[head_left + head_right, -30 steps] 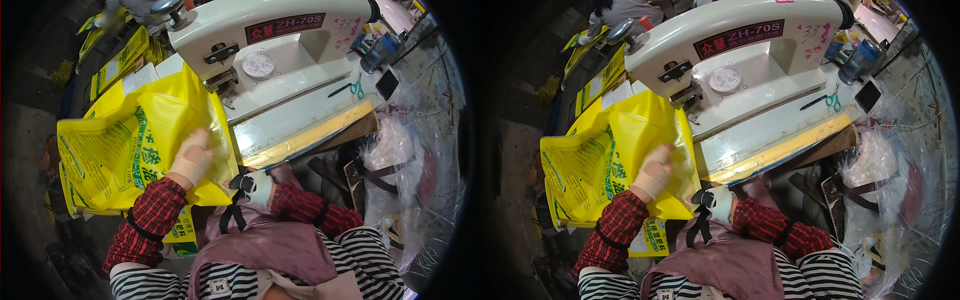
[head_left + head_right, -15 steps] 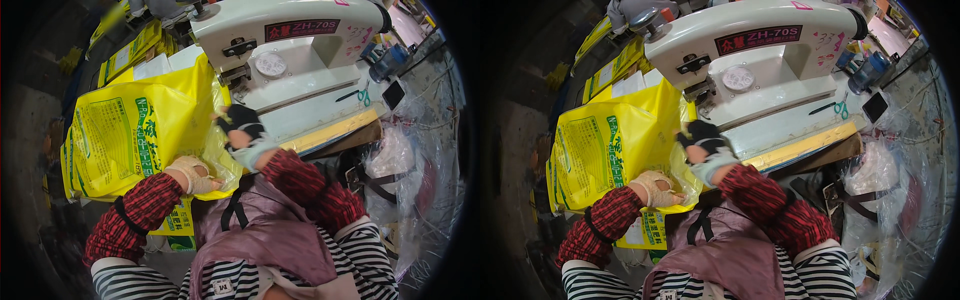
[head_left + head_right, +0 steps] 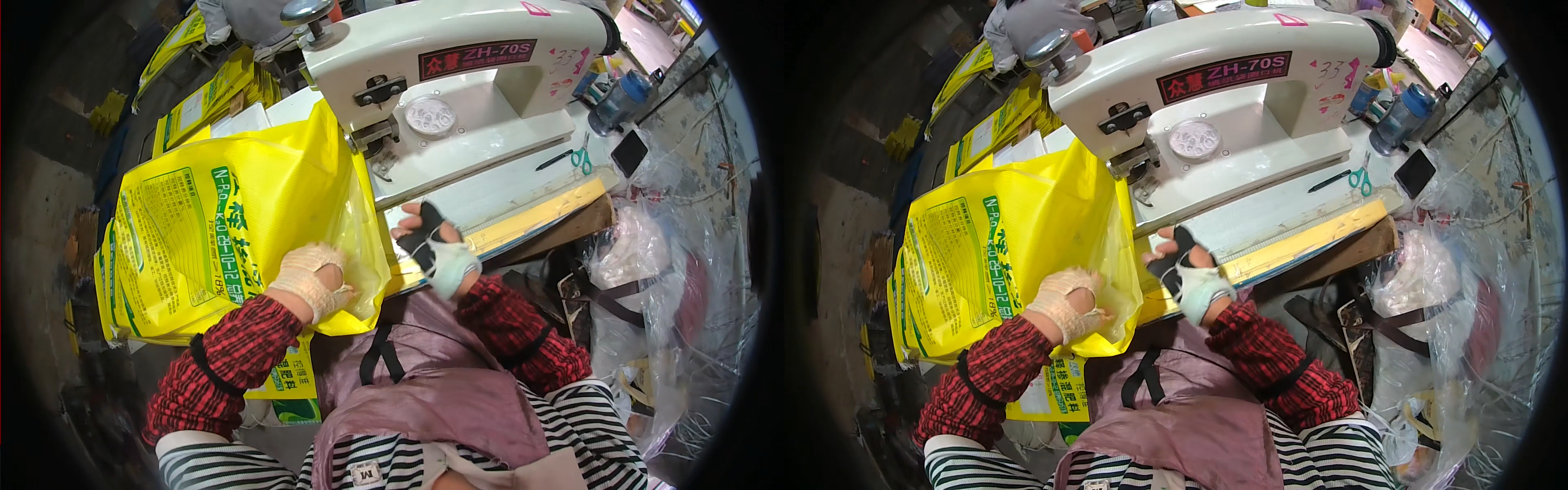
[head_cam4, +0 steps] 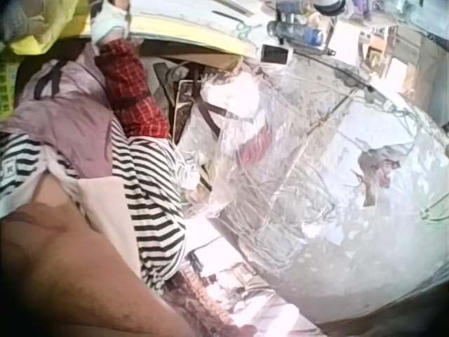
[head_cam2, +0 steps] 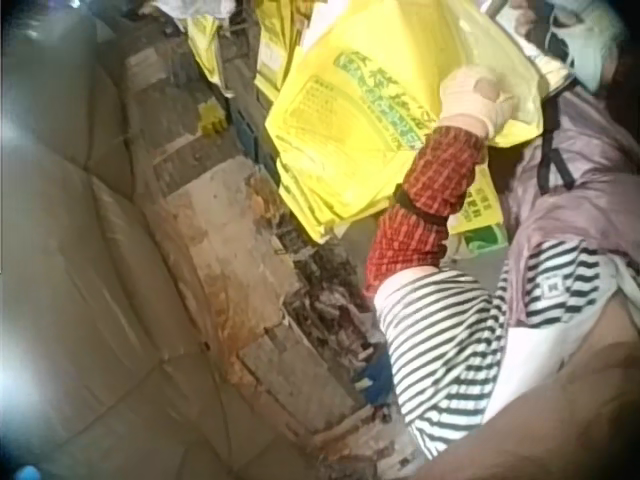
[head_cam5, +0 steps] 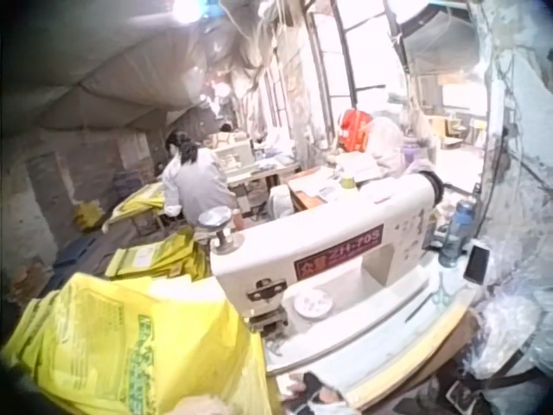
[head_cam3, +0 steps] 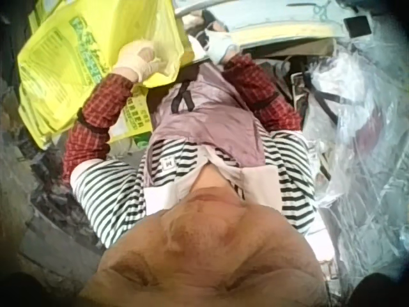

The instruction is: Sewing large yellow plastic fertilizer bags using an industrial sewing machine.

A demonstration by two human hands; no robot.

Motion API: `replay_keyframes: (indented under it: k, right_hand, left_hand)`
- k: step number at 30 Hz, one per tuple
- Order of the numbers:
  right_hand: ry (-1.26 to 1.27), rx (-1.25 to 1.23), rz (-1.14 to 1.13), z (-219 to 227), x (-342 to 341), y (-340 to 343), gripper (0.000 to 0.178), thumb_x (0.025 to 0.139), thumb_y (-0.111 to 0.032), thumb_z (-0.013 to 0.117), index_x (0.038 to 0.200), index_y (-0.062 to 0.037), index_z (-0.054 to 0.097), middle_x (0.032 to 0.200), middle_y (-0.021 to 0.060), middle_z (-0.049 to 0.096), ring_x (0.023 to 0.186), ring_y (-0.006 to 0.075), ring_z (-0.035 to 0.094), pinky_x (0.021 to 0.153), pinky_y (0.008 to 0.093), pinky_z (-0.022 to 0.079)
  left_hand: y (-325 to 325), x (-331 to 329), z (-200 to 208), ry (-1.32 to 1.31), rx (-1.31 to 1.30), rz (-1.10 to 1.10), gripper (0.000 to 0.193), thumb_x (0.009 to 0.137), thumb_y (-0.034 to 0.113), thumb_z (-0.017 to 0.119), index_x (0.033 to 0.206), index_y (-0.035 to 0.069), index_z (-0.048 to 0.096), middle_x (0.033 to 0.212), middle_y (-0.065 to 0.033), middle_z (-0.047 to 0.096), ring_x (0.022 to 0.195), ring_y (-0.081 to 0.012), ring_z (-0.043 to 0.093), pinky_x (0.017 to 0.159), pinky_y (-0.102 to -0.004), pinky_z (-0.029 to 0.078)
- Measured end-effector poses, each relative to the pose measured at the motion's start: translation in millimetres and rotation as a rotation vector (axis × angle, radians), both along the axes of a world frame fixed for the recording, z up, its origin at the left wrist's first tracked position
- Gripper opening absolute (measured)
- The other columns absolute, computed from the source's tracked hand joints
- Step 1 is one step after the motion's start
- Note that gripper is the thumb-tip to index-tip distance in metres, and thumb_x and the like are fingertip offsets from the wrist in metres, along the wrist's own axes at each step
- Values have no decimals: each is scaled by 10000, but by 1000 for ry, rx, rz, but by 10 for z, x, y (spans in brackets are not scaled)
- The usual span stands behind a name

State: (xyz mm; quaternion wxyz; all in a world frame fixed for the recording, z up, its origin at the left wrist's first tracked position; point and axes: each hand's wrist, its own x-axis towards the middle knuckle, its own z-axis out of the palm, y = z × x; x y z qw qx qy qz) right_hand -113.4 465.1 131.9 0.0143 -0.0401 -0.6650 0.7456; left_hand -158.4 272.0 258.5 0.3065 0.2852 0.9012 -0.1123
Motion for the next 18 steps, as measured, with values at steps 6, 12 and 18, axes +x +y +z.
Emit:
replay_keyframes:
  k: [6, 12, 18]
  right_hand:
    - [-213, 469, 378, 261, -15, -250, 513, 893, -353, 530, 1308, -68, 432, 1139, 141, 601, 965, 272, 583, 842, 356, 466]
    - [-428, 1027, 611, -261, -209, -379, 490, 920, -420, 342, 1218, -104, 567, 1252, 211, 559, 1109, 390, 569, 912, 489, 457]
    - [-587, 1074, 771, 408, -246, -262, 518, 933, -355, 291, 1311, -67, 496, 1321, 216, 510, 1201, 357, 517, 975, 513, 397]
  left_hand:
    - [71, 133, -128, -60, 232, -260, 493, 728, 239, 665, 1152, 29, 527, 1144, -181, 549, 1103, -367, 509, 894, -412, 459]
    - [216, 213, 58, -296, 251, -281, 329, 813, 378, 624, 888, 59, 649, 795, -169, 663, 824, -337, 651, 752, -397, 505]
    - [405, 130, 776, -180, 163, -607, 306, 757, 381, 644, 764, 75, 656, 706, -141, 649, 702, -323, 632, 678, -411, 422]
